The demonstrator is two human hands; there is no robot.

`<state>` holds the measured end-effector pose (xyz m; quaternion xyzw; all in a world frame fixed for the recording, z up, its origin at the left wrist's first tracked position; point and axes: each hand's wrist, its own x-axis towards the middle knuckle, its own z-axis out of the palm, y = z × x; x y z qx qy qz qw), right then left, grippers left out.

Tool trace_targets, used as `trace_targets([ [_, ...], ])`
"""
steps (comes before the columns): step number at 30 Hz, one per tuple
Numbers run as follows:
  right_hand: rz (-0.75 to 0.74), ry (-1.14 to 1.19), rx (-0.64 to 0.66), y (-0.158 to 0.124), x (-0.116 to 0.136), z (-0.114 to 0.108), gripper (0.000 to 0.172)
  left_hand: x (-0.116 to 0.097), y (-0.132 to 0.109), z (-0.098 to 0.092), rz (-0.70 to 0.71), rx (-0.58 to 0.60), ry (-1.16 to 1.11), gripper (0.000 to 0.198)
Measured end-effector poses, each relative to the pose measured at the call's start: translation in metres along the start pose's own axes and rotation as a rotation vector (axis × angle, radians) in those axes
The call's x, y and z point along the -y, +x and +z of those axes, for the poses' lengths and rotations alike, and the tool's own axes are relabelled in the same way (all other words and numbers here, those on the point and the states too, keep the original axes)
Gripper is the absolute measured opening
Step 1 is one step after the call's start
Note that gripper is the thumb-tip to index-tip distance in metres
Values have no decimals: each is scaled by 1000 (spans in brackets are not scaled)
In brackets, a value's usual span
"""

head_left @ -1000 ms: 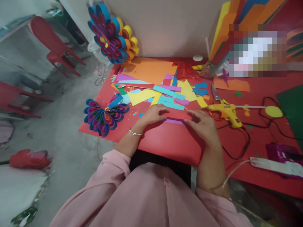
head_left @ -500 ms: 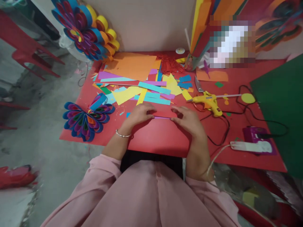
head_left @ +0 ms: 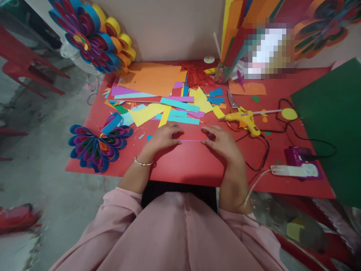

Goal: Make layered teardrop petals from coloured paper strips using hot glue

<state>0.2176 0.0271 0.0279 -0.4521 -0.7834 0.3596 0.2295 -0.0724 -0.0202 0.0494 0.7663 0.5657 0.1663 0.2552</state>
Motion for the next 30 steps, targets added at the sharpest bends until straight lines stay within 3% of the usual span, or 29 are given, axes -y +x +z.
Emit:
trace_targets([
  [10,0,27,15,0,-1,-1,45,13,-10,-22,-57,103,38,43],
  [17,18,-39,17,1,-9,-1,36,17,-23,-45,-143,92,62,38],
  [22,23,-43,30,0,-9,-2,31,7,-19,-37,-154,133,-4,33],
  [30,28,-46,22,0,-8,0,29,-3,-5,-10,-178,46,-92,22],
])
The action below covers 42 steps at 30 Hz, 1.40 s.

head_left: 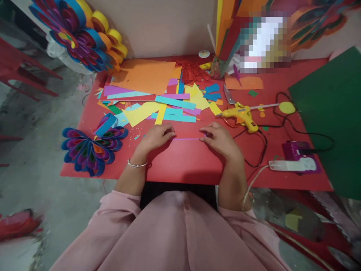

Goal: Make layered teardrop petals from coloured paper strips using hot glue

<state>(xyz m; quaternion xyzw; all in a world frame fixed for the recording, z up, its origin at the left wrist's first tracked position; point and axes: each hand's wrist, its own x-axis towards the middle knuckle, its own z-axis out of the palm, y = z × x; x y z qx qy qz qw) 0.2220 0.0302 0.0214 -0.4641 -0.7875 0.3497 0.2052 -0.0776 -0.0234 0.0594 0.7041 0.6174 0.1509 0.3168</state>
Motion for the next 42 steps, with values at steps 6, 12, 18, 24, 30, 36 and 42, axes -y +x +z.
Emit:
trace_targets([
  [6,-11,-12,-1,0,-3,1,30,-2,1,1,-29,3,47,28],
  [12,19,78,-16,-3,1,-4,37,-3,1,0,-16,24,64,30],
  [18,222,296,-295,-3,1,-1,35,-1,1,1,11,40,44,30],
  [24,334,505,-289,-2,7,1,32,0,3,2,24,64,44,31],
  [30,256,417,-222,0,-3,2,34,-1,3,3,21,53,51,28],
  [36,97,236,-139,-16,-7,-5,31,-1,3,5,15,49,48,24],
  [42,47,114,-121,-29,-5,0,50,-2,2,6,17,23,104,24],
])
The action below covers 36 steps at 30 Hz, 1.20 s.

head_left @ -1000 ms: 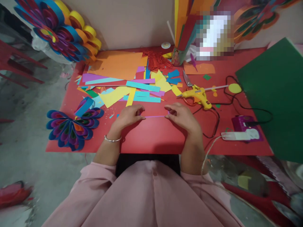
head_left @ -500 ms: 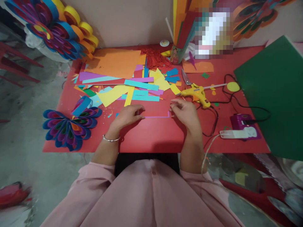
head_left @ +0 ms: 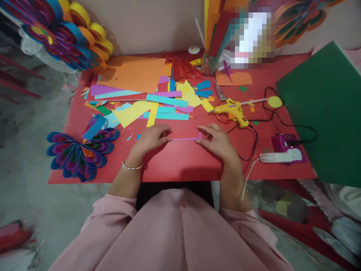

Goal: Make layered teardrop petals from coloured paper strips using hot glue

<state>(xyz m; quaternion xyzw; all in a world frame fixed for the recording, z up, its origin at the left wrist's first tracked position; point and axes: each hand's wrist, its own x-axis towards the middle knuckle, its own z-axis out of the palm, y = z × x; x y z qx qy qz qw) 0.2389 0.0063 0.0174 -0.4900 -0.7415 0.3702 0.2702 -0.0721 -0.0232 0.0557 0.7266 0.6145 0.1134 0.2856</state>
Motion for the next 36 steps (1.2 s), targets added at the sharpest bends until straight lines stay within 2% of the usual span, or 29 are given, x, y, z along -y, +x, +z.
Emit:
trace_targets([
  [5,-39,-174,36,5,1,2,38,0,0,0,-6,15,-7,25],
  [15,-32,-73,-5,3,1,1,19,1,-1,-2,4,16,-23,27],
  [36,-53,-23,-1,4,-1,-2,17,2,1,0,-8,39,-21,28],
])
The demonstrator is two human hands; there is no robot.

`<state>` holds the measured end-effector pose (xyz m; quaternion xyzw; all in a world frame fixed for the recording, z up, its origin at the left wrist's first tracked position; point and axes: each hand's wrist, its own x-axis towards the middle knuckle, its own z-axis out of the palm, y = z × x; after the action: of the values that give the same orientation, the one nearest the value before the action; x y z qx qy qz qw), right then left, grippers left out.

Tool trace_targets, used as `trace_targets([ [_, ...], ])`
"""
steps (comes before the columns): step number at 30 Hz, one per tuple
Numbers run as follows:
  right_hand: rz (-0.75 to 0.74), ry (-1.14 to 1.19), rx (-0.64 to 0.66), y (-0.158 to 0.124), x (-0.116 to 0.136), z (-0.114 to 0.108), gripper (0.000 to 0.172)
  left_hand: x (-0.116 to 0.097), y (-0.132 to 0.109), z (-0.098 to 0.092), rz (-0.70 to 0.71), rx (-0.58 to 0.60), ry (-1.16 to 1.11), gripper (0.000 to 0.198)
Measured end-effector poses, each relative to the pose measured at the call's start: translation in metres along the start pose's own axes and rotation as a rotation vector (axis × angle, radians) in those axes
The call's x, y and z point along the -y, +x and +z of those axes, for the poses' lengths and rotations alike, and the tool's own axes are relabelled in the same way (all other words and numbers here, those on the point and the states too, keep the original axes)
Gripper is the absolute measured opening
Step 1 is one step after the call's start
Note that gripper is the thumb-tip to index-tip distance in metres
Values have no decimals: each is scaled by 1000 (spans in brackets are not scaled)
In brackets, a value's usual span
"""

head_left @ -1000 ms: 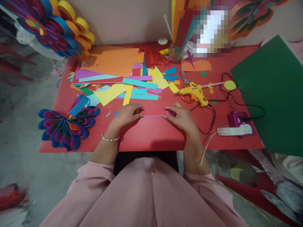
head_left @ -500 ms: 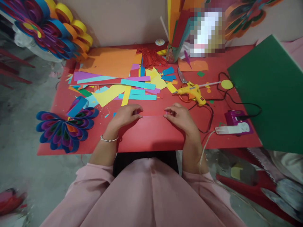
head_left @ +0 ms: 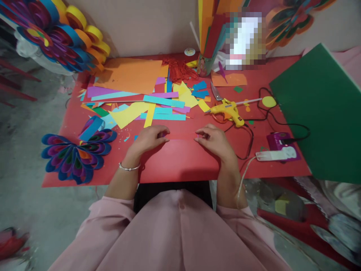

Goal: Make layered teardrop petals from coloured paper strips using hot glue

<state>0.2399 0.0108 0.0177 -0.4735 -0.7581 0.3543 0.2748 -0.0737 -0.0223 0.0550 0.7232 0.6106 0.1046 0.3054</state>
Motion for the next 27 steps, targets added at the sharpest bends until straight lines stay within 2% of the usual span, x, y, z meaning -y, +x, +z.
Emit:
trace_targets([
  [16,-14,-51,-15,-1,-4,2,16,9,1,-3,70,33,-71,29],
  [27,-12,-25,-25,-1,-3,2,17,10,1,-2,57,24,-78,30],
])
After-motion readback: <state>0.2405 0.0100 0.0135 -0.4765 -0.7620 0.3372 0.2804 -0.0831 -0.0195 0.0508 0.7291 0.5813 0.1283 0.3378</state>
